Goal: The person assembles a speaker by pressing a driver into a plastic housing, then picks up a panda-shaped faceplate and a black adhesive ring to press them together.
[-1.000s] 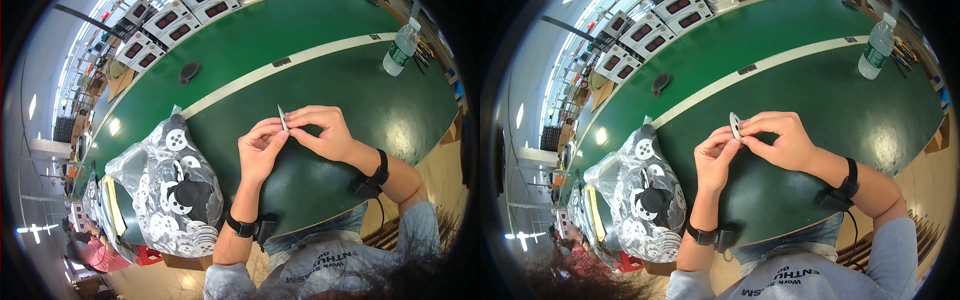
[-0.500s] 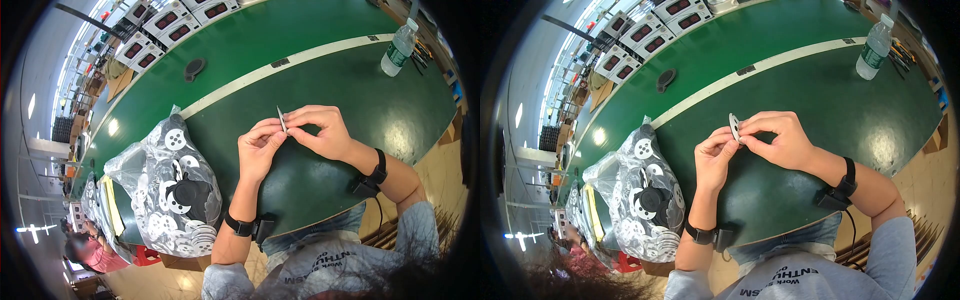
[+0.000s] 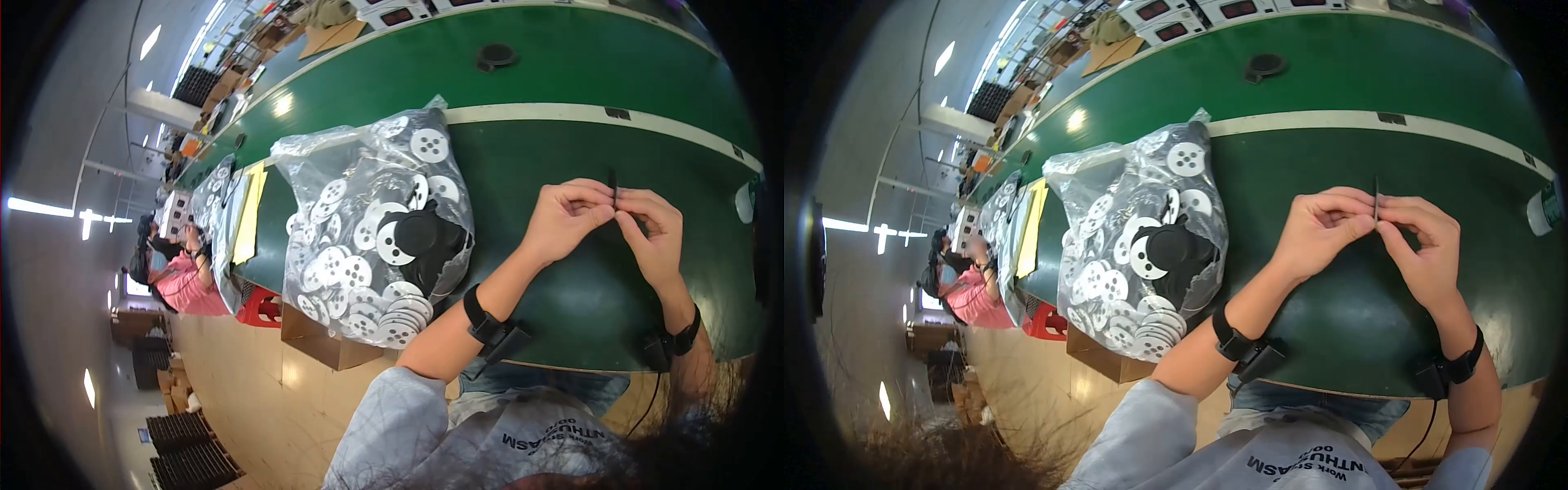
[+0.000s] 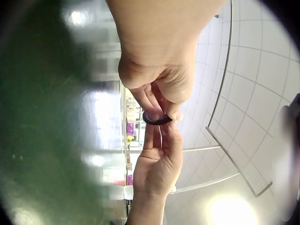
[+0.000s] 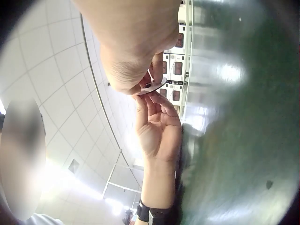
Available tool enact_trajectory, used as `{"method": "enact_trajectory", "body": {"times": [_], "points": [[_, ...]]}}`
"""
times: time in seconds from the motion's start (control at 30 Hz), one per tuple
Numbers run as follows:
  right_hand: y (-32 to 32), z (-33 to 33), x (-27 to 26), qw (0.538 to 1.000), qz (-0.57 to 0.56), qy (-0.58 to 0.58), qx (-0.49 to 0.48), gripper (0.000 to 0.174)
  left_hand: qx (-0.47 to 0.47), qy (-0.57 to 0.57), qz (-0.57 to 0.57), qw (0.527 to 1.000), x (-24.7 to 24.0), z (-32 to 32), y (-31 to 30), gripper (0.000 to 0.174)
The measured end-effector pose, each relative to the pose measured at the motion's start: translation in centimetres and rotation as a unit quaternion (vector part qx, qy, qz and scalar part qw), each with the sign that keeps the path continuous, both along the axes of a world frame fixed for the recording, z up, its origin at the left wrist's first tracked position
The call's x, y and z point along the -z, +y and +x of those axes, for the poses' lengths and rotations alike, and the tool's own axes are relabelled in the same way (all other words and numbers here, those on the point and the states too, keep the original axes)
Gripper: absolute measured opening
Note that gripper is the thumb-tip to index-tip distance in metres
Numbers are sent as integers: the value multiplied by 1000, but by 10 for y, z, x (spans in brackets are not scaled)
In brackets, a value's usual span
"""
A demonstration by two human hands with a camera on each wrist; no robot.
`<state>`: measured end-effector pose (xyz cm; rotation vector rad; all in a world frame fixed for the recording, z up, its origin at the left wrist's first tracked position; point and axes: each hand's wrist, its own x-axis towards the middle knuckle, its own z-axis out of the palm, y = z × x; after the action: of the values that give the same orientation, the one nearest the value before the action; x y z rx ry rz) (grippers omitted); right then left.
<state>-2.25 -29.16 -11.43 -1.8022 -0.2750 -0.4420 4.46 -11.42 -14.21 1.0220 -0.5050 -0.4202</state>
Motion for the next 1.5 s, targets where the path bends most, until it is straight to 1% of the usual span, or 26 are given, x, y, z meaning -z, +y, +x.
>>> {"method": "enact_trajectory", "body": {"times": [0.1, 0.3, 0.5, 0.53, 0.57, 0.6, 0.7, 0.87, 0.9, 1.03, 1.5], "points": [[-3, 0, 2, 1000, -1, 20, 2, 18, -2, 7, 8, 1000, 1, 0, -1, 11], [-1, -2, 2, 1000, -11, 21, 7, 19, -16, -16, 40, 999, -2, 0, 1, 12], [3, -1, -3, 999, -35, -15, 26, 16, -22, -16, 47, 999, -5, -2, 1, 11], [2, 0, -5, 994, -89, -37, 43, 16, -26, -21, 67, 997, -3, -1, 2, 10], [1, 1, -7, 994, -95, -44, 42, 17, -27, -20, 54, 998, 0, -1, 1, 11], [0, 1, -7, 993, -103, -50, 41, 17, -31, -29, 72, 996, -1, -1, 2, 11], [-1, 1, -2, 994, -87, -49, 45, 17, -38, -13, 42, 998, 2, -1, -1, 10], [-5, 3, 0, 997, -60, -44, 37, 16, -22, 4, 43, 999, -4, -3, 0, 11], [-6, 3, 1, 995, -75, -54, 38, 15, -21, 7, 42, 999, -4, -3, -1, 11], [-5, 3, 1, 996, -60, -52, 31, 16, -25, -28, 63, 997, 0, -1, 1, 11], [-5, 3, -1, 996, -66, -62, 27, 14, -24, -20, 53, 998, -1, -1, 1, 12]]}}
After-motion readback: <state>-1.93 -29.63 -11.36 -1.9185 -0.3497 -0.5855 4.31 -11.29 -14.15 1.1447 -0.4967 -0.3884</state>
